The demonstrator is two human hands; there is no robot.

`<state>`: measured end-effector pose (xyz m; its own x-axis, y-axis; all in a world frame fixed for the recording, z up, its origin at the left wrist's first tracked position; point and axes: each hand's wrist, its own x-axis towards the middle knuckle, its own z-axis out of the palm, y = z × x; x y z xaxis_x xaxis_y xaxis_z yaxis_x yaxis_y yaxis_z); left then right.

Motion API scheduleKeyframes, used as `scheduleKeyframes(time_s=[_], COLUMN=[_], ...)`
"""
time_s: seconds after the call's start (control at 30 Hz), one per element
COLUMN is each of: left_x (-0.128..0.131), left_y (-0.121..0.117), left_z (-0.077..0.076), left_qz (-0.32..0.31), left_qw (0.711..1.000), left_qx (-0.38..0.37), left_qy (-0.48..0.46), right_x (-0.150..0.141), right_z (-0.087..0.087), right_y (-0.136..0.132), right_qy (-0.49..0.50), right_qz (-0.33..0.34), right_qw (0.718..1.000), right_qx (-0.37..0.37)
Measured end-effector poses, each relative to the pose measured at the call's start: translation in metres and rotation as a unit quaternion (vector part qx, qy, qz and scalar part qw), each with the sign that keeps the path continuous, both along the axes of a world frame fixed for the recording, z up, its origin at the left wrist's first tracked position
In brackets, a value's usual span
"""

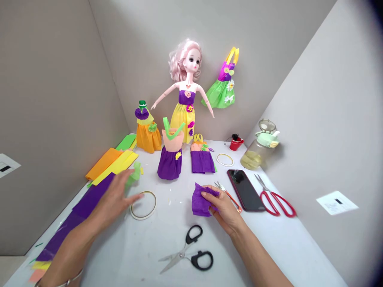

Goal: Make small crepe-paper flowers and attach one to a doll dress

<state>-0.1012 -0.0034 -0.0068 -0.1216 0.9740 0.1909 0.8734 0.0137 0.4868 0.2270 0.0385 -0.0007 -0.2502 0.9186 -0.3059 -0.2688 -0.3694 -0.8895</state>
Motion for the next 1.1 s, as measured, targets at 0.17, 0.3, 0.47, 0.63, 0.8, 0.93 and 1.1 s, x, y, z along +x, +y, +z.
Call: scheduleKeyframes(time_s=[0.17,0.3,0.47,0.63,0.8,0.93,1.1], left_x=[0.008,-0.008,0.049,0.128,0.123,0.11,0.113], left_y=[-0.008,0.009,0.002,-0.01,-0.008,-0.007,-0.002], left_z=[-0.032,-0.023,0.016,0.003,-0.017,-0.009,-0.002], left_qz=[-0.194,-0.046,-0.118,-0.22,-0.249,-0.26,-0.21], left_qw=[0.977,0.993,0.985,0.812,0.761,0.747,0.721], left_qx=[-0.063,0.02,-0.024,-0.215,-0.307,-0.279,-0.274], left_qy=[0.059,0.111,-0.124,-0.496,-0.514,-0.545,-0.602], right_x=[-0.003,-0.008,-0.017,-0.022,-0.018,-0.024,-0.022], right_z=[0.0,0.0,-0.004,-0.009,-0.01,-0.009,0.007], right_y=[-0.004,-0.007,-0.012,-0.015,-0.012,-0.011,-0.012], right_qy=[-0.003,-0.019,-0.02,-0.046,-0.095,-0.114,-0.208], right_qz=[0.029,0.041,0.049,0.048,0.039,0.068,0.073], right_qw=[1.0,0.999,0.999,0.995,0.989,0.984,0.952], right_qx=[0.002,0.001,0.016,0.081,0.106,0.116,0.211])
